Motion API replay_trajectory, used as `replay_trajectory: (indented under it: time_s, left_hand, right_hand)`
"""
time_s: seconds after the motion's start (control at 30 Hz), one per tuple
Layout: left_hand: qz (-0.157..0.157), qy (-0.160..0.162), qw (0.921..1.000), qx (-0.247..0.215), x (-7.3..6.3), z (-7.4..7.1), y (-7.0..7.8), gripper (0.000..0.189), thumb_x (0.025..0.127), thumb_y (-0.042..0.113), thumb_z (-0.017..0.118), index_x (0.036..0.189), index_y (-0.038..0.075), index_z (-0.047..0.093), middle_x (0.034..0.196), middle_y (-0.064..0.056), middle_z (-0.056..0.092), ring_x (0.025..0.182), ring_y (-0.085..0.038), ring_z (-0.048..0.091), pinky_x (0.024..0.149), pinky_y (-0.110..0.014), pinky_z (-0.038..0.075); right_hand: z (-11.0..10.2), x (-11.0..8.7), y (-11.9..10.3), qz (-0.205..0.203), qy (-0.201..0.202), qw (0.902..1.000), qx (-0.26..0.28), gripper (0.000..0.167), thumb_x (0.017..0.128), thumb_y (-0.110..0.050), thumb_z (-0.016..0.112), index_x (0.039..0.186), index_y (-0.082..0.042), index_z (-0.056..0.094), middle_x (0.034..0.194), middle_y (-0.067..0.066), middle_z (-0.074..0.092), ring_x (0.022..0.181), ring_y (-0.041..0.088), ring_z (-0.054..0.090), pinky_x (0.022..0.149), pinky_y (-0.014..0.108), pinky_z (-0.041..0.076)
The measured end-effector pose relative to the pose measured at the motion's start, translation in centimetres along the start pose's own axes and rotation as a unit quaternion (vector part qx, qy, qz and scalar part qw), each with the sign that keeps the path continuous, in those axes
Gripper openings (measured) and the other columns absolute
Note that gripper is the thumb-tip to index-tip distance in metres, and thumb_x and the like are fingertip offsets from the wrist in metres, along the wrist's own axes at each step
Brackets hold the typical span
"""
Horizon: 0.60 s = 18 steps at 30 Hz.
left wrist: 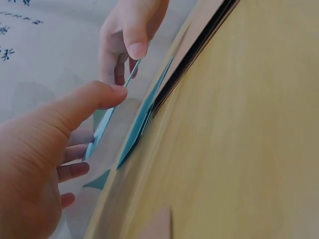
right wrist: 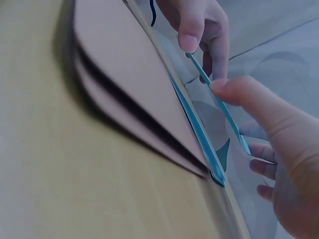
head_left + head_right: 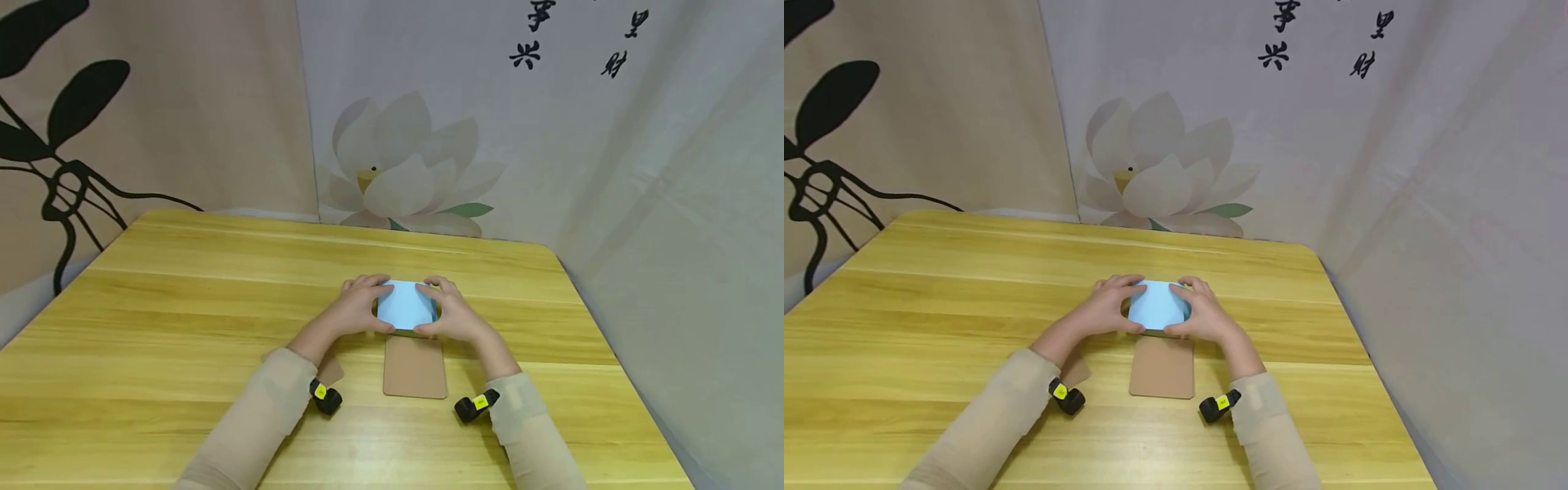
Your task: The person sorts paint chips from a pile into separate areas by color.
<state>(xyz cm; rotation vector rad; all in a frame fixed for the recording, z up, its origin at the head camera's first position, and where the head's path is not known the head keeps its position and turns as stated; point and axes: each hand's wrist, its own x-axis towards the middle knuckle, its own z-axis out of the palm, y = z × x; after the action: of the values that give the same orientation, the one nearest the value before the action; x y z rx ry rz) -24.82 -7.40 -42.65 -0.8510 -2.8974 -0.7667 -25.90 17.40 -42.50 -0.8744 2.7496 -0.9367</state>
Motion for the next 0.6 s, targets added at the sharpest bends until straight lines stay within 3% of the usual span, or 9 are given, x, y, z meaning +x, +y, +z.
replay_trajectory:
  time_s: [0.33, 0.6]
  left_hand:
    - [-0.005, -0.015, 0.9998, -0.013, 1.3, 1.1, -0.3, 0.087, 0.072, 0.051, 0.078, 0.140, 0.006, 0.050, 0.149, -0.011, 0.036, 0.133, -0.032, 0.032, 0.100, -0.052, 0.024]
    - [-0.008, -0.026, 0.9995, -0.015, 1.5, 1.9, -0.8, 0.085, 0.073, 0.051, 0.078, 0.140, 0.006, 0.050, 0.149, -0.011, 0.036, 0.132, -0.031, 0.032, 0.099, -0.051, 0.024]
  right_hand:
    - [0.0, 0.2, 1.6, 0.009, -0.011, 0.9999, -0.001, 0.084, 0.076, -0.039, 0.080, 0.145, -0.009, 0.043, 0.149, 0.014, 0.028, 0.135, 0.033, 0.024, 0.102, 0.054, 0.031]
    - [0.4, 0.3, 2.4, 0.013, -0.028, 0.9995, 0.012, 0.082, 0.078, -0.038, 0.080, 0.145, -0.008, 0.043, 0.149, 0.014, 0.028, 0.136, 0.034, 0.024, 0.104, 0.053, 0.030]
